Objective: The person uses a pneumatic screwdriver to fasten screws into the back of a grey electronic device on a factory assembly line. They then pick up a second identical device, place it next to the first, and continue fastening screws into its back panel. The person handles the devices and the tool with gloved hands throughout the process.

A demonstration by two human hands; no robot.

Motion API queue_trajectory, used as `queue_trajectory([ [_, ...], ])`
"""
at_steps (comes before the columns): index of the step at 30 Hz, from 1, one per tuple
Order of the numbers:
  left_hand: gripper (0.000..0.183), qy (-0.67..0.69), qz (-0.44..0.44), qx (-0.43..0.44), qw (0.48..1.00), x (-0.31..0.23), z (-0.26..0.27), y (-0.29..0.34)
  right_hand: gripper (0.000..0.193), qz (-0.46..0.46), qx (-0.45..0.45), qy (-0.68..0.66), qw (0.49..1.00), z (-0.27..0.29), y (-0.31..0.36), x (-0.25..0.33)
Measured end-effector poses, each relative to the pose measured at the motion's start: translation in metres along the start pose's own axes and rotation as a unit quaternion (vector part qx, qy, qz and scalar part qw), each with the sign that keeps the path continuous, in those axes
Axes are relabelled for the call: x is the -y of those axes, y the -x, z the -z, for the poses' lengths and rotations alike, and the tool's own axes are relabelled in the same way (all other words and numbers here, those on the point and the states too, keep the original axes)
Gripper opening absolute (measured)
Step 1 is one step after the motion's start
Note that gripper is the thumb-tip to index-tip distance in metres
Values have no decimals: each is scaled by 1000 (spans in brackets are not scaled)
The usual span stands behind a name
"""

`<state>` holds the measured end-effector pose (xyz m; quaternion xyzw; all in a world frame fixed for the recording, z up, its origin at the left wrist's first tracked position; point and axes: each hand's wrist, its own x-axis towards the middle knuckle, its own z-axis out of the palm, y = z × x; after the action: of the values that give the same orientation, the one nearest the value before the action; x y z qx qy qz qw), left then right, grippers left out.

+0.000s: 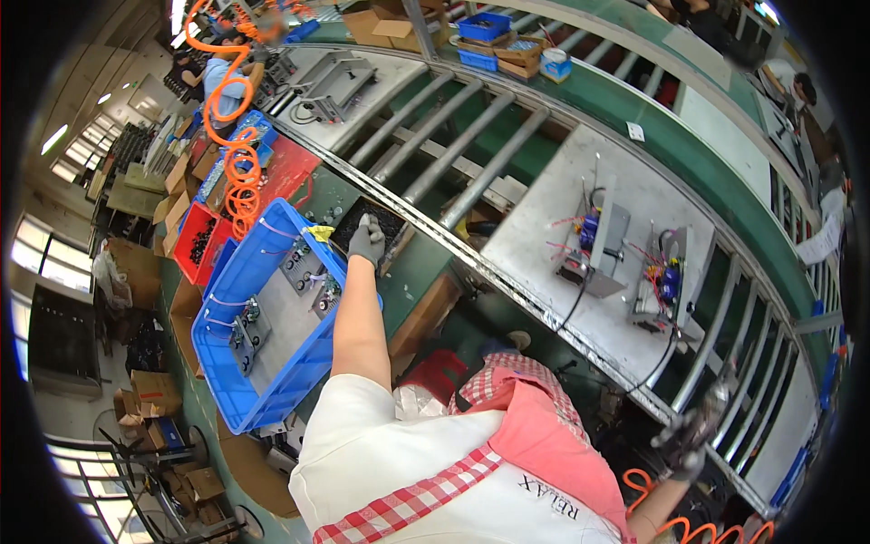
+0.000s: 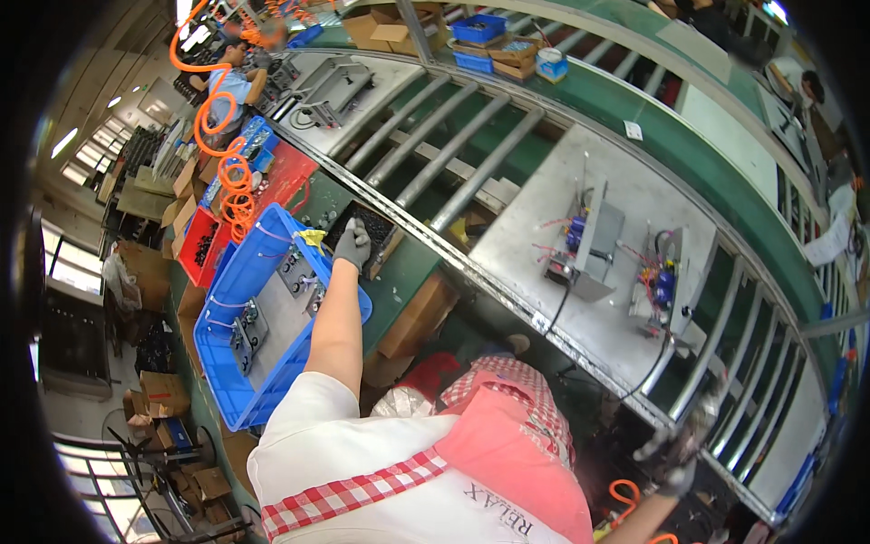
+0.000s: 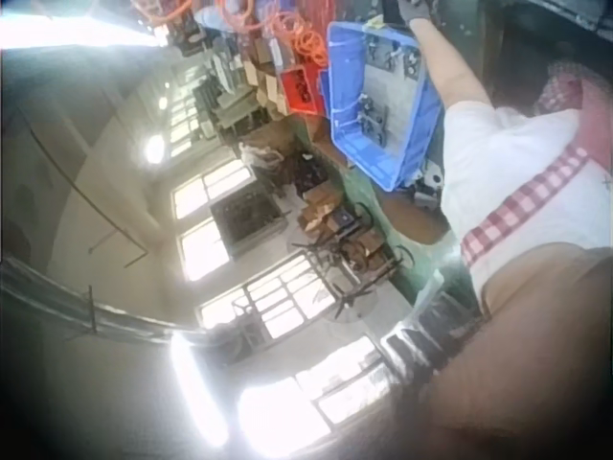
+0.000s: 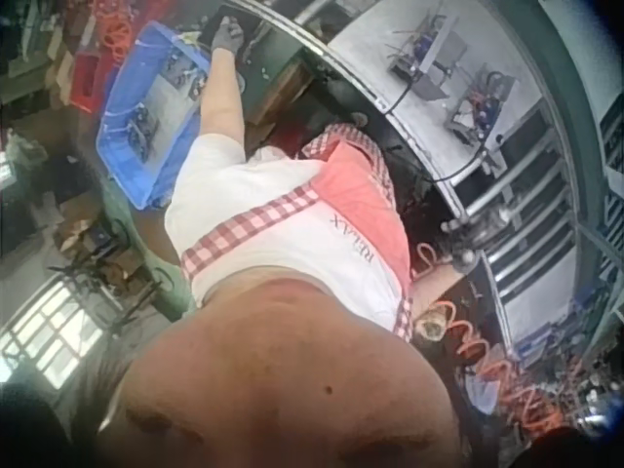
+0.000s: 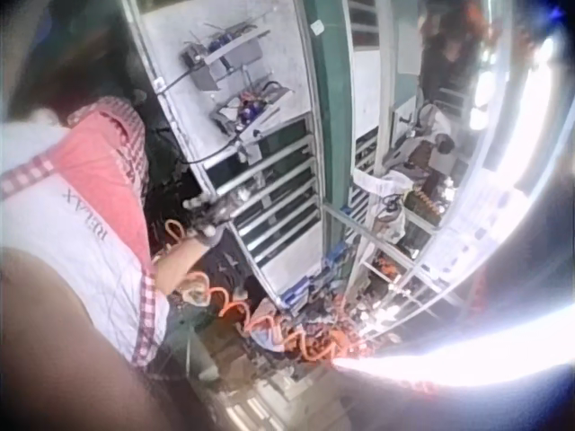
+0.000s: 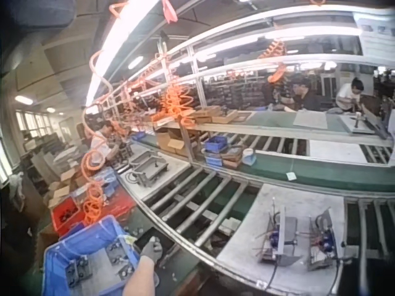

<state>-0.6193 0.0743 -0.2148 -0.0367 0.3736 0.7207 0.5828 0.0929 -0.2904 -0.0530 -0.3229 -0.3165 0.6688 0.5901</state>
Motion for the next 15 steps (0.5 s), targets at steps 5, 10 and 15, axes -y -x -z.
queue_trajectory([
  [5,21,-199,51,106,973,79,-93,77,77,-98,28,-186,977,-41,-44,-49],
  [10,26,-253,240,229,909,185,-141,181,68,-209,-76,-11,975,-97,-71,-74],
  [15,24,-202,405,233,861,253,-179,238,46,-145,-84,203,965,-131,-97,-77],
])
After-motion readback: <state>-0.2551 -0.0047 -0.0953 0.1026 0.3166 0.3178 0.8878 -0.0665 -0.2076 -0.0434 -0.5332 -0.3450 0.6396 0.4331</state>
